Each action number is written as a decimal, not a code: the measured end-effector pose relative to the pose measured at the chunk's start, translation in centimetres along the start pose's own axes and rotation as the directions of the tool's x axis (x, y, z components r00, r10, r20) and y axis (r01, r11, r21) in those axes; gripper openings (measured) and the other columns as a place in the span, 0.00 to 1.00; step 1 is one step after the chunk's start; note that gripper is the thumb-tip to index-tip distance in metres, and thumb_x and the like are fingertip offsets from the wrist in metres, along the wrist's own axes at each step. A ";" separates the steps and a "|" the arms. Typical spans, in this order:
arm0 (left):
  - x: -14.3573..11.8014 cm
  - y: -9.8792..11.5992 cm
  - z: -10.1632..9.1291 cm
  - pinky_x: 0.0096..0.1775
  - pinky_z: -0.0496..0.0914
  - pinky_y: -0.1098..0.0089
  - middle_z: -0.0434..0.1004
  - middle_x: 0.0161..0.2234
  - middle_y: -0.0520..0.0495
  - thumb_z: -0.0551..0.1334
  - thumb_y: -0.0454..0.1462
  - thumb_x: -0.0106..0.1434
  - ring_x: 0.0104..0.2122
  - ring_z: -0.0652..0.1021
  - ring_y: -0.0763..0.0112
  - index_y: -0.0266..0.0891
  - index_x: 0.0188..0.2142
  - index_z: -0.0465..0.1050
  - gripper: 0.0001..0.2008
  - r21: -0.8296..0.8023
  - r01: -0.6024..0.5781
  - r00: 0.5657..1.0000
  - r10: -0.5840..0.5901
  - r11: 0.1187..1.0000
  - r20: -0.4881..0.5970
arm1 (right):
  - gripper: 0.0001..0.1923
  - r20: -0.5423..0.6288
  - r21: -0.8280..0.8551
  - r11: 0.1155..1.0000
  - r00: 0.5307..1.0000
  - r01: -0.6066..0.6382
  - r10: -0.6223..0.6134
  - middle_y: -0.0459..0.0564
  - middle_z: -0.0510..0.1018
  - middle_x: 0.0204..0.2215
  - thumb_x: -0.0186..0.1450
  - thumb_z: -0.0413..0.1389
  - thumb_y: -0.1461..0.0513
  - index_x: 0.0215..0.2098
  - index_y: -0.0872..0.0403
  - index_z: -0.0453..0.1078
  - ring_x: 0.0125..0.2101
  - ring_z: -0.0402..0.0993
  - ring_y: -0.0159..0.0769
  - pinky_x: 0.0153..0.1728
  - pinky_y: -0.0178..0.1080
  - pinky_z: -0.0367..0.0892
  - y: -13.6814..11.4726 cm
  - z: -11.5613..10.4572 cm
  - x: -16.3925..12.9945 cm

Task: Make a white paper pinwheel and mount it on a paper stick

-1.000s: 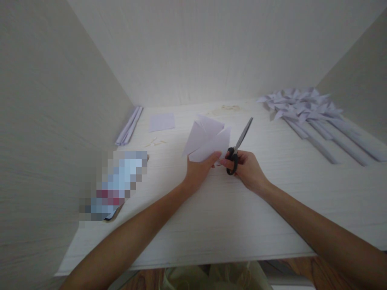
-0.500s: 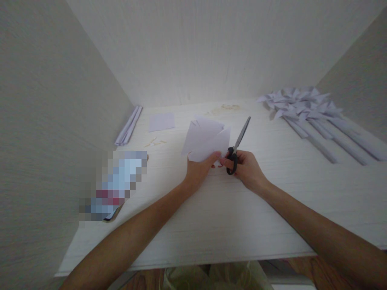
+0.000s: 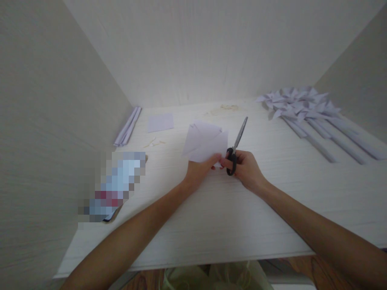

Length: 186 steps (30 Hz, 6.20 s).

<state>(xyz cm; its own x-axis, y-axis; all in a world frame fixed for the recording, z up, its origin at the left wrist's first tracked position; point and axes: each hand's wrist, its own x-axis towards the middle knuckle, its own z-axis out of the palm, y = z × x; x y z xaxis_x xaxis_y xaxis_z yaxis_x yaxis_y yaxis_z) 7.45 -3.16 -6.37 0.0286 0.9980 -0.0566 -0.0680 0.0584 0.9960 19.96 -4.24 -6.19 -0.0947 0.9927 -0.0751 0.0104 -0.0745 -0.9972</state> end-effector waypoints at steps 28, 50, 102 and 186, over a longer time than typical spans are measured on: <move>2.2 -0.3 -1.4 0.30 0.70 0.71 0.72 0.21 0.52 0.60 0.36 0.48 0.24 0.75 0.74 0.36 0.25 0.67 0.05 -0.369 -0.158 0.954 0.045 0.916 -0.298 | 0.21 0.400 -0.451 0.880 0.849 -0.147 0.346 0.41 0.62 0.08 0.53 0.51 0.48 0.17 0.57 0.61 0.11 0.50 0.22 0.13 0.31 0.43 -2.0 -1.5 -1.0; 2.2 -0.4 -1.3 0.28 0.70 0.73 0.72 0.23 0.53 0.61 0.36 0.49 0.23 0.75 0.75 0.35 0.28 0.66 0.07 -0.365 -0.133 0.959 0.026 0.921 -0.283 | 0.21 0.391 -0.444 0.886 0.860 -0.136 0.328 0.41 0.61 0.08 0.53 0.52 0.49 0.14 0.56 0.60 0.11 0.52 0.23 0.15 0.32 0.44 -1.9 -1.4 -0.9; 2.1 -0.1 -1.4 0.25 0.67 0.76 0.72 0.22 0.52 0.59 0.37 0.48 0.24 0.74 0.75 0.35 0.22 0.68 0.06 -0.281 -0.133 0.963 0.056 0.950 -0.264 | 0.20 0.380 -0.431 0.896 0.878 -0.112 0.293 0.41 0.61 0.08 0.54 0.51 0.50 0.14 0.56 0.59 0.12 0.53 0.24 0.15 0.32 0.46 -1.5 -1.3 -0.9; 2.0 0.3 -0.4 0.27 0.65 0.74 0.71 0.21 0.53 0.60 0.35 0.48 0.22 0.73 0.77 0.36 0.23 0.67 0.04 -0.426 -0.140 0.896 -0.069 0.894 -0.439 | 0.20 0.284 -0.493 0.866 0.927 -0.078 0.245 0.43 0.62 0.09 0.55 0.50 0.51 0.13 0.55 0.58 0.12 0.54 0.25 0.15 0.31 0.49 -1.2 0.7 -1.4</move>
<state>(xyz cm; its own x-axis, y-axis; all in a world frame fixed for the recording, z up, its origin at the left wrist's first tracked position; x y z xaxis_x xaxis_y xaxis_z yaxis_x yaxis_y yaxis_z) 7.04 -1.15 -6.19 -0.4075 0.9008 -0.1497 -0.4896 -0.0771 0.8685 19.33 -5.56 -4.85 -0.3677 0.8751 -0.3146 0.5074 -0.0947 -0.8565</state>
